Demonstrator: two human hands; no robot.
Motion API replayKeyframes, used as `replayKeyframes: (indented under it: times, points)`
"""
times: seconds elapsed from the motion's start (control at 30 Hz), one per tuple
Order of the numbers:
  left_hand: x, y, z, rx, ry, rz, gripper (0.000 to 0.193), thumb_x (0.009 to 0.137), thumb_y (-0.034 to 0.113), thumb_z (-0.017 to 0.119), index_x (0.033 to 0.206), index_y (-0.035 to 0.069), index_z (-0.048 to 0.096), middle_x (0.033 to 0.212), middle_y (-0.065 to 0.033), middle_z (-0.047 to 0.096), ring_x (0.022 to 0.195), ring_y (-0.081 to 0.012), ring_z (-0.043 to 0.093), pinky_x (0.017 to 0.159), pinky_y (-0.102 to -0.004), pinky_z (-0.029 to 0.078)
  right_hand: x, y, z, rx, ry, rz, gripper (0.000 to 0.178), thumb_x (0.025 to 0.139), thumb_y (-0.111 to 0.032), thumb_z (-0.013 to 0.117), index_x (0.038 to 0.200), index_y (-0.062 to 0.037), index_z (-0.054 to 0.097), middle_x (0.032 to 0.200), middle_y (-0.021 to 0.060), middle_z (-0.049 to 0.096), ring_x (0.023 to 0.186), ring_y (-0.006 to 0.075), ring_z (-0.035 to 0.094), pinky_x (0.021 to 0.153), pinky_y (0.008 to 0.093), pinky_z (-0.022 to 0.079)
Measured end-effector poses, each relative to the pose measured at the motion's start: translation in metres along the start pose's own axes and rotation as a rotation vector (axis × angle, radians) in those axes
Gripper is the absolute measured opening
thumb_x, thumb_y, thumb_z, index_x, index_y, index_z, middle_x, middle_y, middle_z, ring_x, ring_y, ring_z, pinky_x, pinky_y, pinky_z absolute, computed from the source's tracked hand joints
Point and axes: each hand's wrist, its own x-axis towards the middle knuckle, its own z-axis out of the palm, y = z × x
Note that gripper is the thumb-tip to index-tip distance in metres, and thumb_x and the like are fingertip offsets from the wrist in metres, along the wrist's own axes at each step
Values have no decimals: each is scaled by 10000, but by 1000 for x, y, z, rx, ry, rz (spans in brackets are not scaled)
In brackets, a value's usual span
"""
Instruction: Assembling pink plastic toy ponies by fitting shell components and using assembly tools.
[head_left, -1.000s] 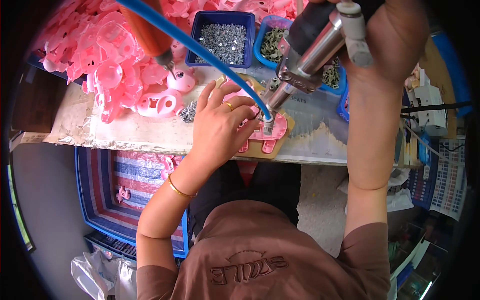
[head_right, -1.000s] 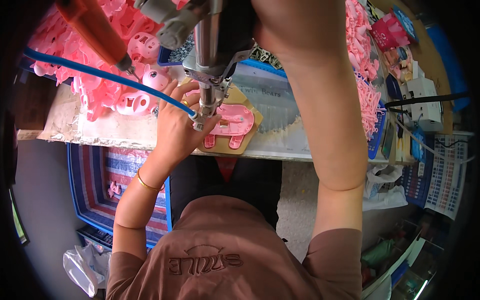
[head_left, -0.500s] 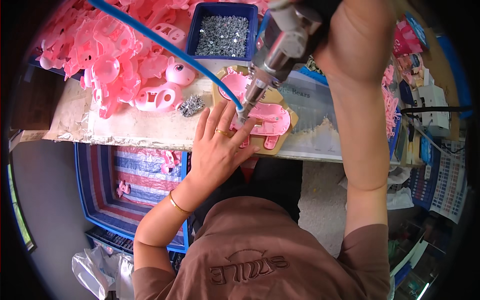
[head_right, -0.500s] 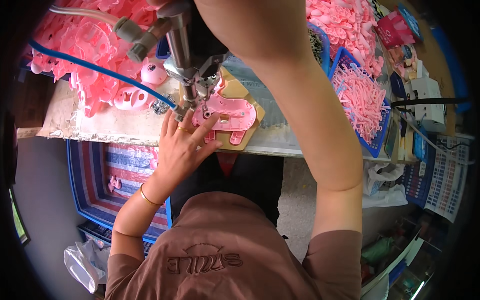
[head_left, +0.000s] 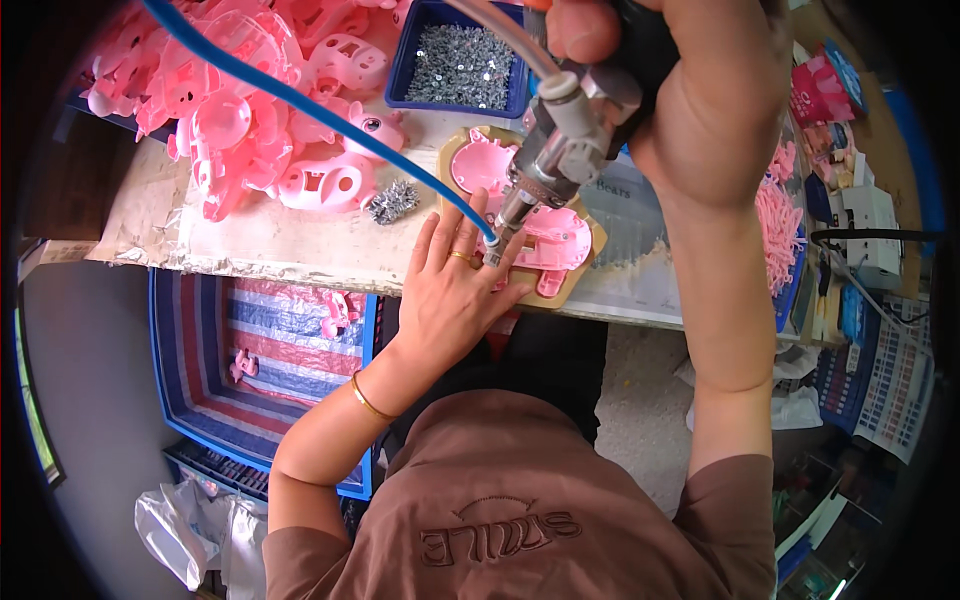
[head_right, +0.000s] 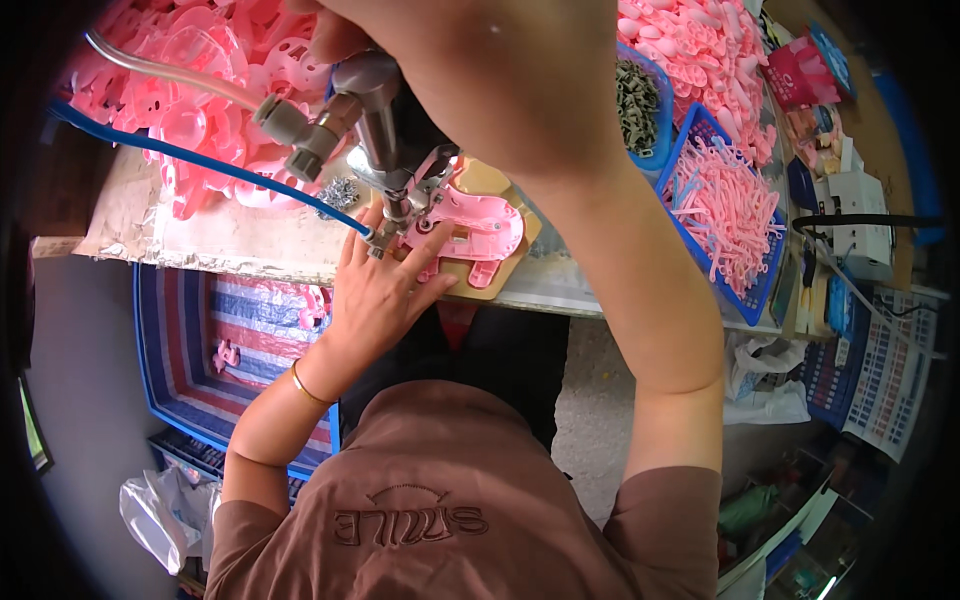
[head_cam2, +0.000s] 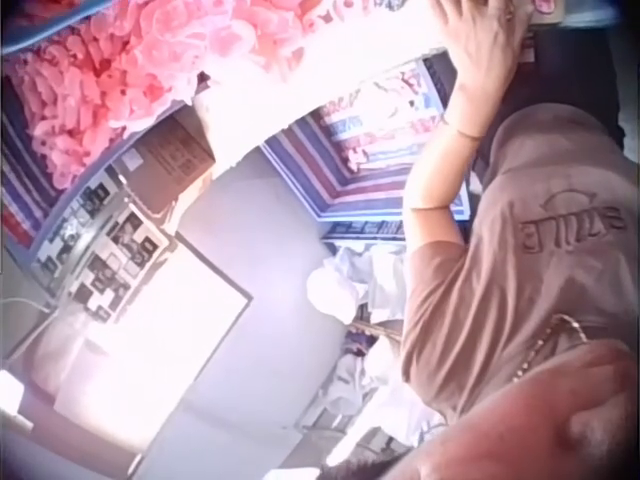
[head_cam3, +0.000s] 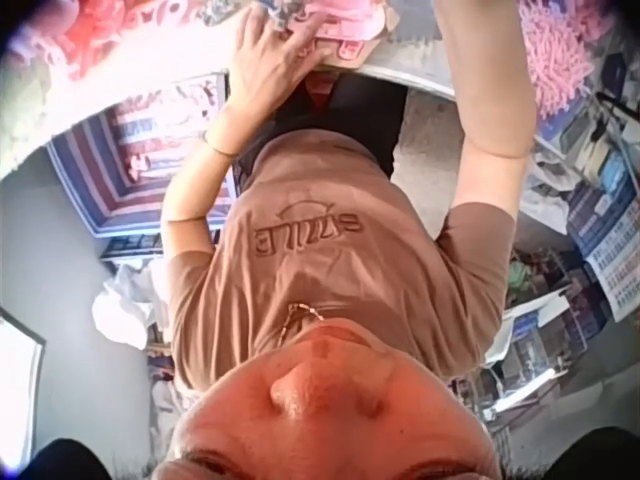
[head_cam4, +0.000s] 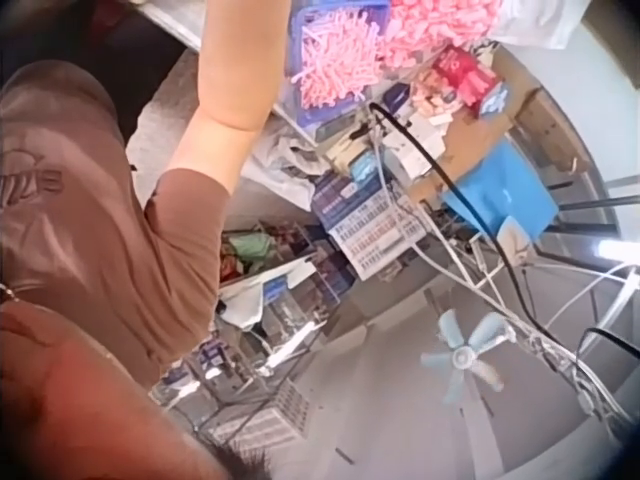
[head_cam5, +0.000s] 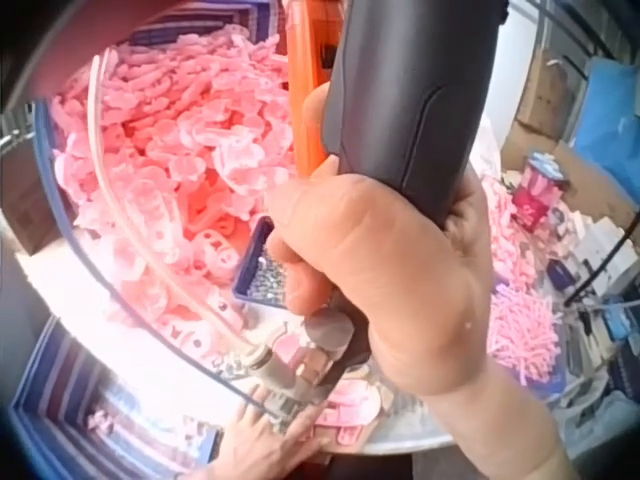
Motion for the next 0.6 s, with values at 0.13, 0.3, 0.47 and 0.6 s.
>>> replayKeyframes:
  times: [0.13,0.3,0.47,0.6]
  points:
    - [1,1,0,-10,7,2,506,837,422,680,1296,215,635,1508,-208,394,1359,-363,409,1136,-479,312,-3,0,-8,-41,-107,8,265,866,-98,680,1084,33,609,720,68,644,512,106,575,482,242,462]
    - [0,0,1,-40,0,-15,520,822,409,698,1297,207,637,1498,-205,405,1359,-362,404,1126,-480,325,-12,-10,16,-11,167,122,289,851,-54,695,1107,40,600,724,74,655,525,108,594,473,252,477]
    - [0,-1,6,-138,-6,-11,511,823,341,719,1298,172,635,1487,-230,404,1343,-402,396,1112,-486,341,15,42,-14,280,-301,-412,332,863,-85,700,1142,44,574,719,77,655,545,112,612,471,241,479]
    - [1,-1,7,-237,33,0,506,812,273,743,1287,135,633,1476,-265,399,1335,-440,385,1100,-501,351,5,10,-5,90,-18,-148,308,877,-110,692,1117,37,567,709,78,650,535,105,605,448,221,459]
